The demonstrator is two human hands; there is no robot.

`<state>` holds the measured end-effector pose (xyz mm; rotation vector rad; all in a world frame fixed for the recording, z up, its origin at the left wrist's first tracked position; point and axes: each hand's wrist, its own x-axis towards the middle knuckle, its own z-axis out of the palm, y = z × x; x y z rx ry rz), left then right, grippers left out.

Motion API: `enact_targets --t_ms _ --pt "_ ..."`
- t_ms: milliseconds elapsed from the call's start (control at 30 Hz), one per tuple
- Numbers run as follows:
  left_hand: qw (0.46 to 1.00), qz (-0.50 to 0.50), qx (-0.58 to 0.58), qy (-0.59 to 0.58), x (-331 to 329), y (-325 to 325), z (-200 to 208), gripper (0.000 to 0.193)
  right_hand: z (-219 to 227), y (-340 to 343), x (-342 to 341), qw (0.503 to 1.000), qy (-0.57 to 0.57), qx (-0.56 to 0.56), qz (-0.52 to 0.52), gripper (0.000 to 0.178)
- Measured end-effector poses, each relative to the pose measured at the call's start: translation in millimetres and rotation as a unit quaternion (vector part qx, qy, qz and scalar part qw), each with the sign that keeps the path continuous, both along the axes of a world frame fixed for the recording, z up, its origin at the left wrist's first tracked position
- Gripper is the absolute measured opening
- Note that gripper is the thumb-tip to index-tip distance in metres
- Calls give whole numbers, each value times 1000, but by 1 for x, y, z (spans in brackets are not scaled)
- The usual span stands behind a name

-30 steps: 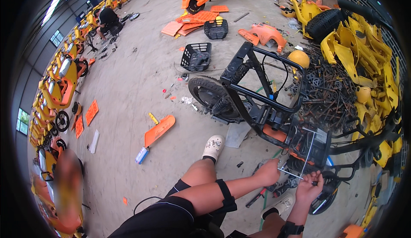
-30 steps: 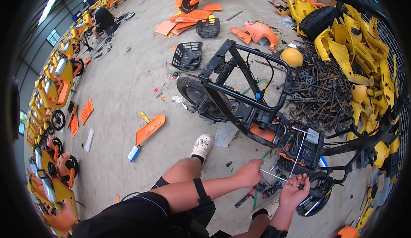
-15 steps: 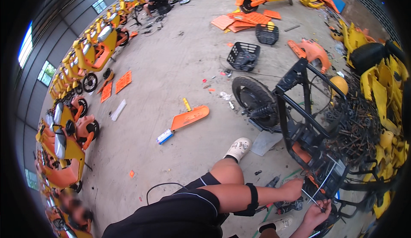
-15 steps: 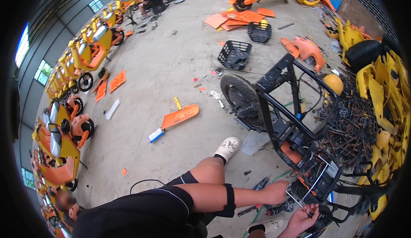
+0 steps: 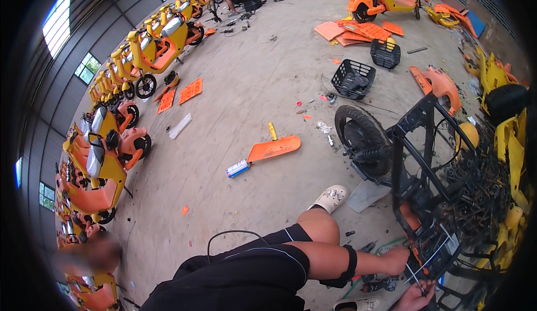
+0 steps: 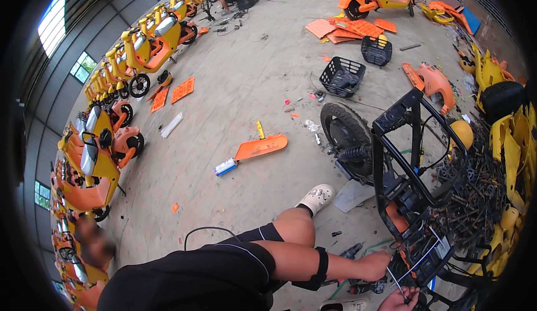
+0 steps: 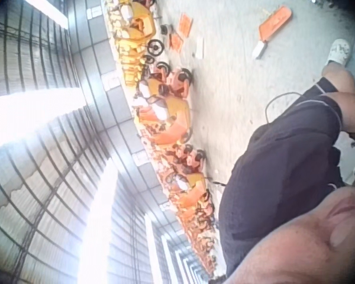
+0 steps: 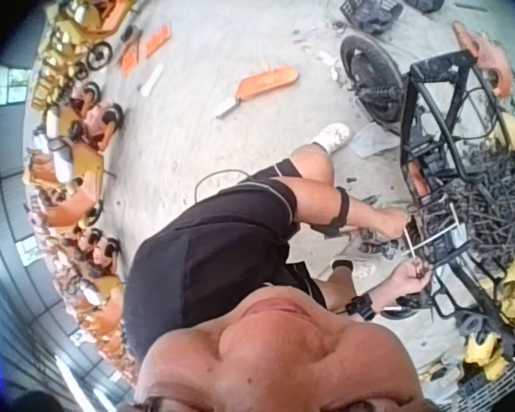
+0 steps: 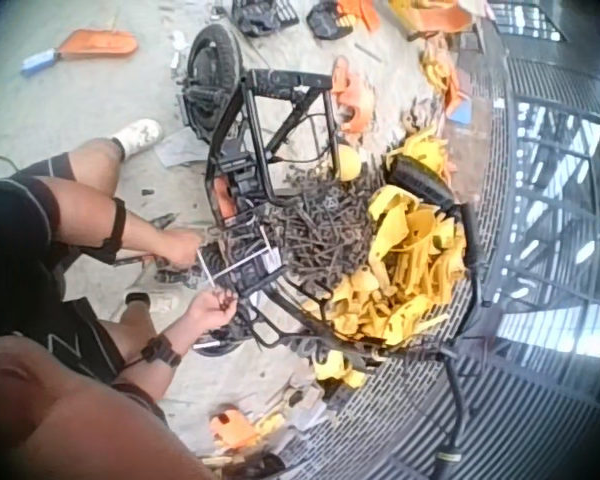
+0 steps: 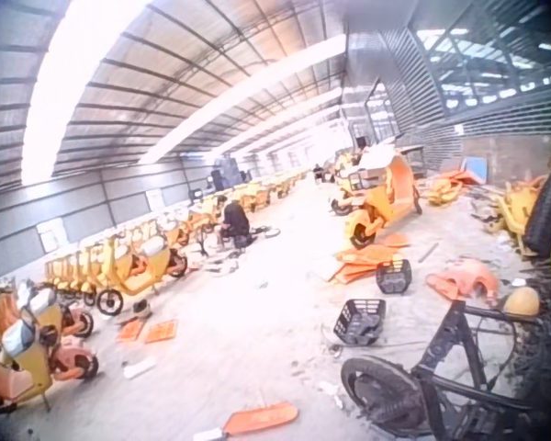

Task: The person is repairing an electric bike frame, first handling a drive chain and then using a long screwdriver to adjust components inside the frame housing while seated on the floor.

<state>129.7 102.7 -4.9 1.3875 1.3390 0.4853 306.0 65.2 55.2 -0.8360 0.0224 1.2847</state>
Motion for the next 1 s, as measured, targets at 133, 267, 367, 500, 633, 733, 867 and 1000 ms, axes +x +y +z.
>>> enact_targets --t_ms 133,267,367,500,633,733,867,1000 --pt "1000 14 -19 -1 15 5 -7 33 -64 -1 65 998 -3 47 41 15" --pt "998 63 -23 -12 7 6 -14 33 -33 10 27 999 7 19 -50 17" --pt "996 56 -50 -42 7 14 13 35 -22 9 40 997 0 16 -74 21" --pt "993 73 -68 -61 7 17 5 39 -26 2 64 994 11 50 -98 21" --pt "972 60 -160 -162 -5 20 17 48 -31 -3 74 988 13 15 -150 21" --pt "968 68 -169 -172 -3 15 20 46 -39 0 65 989 3 -3 -145 21" --pt "978 72 -141 -139 -3 8 -4 49 -39 9 53 990 8 -8 -141 21" --pt "979 76 -133 -137 -9 5 -10 52 -36 9 60 990 -17 -1 -142 22"
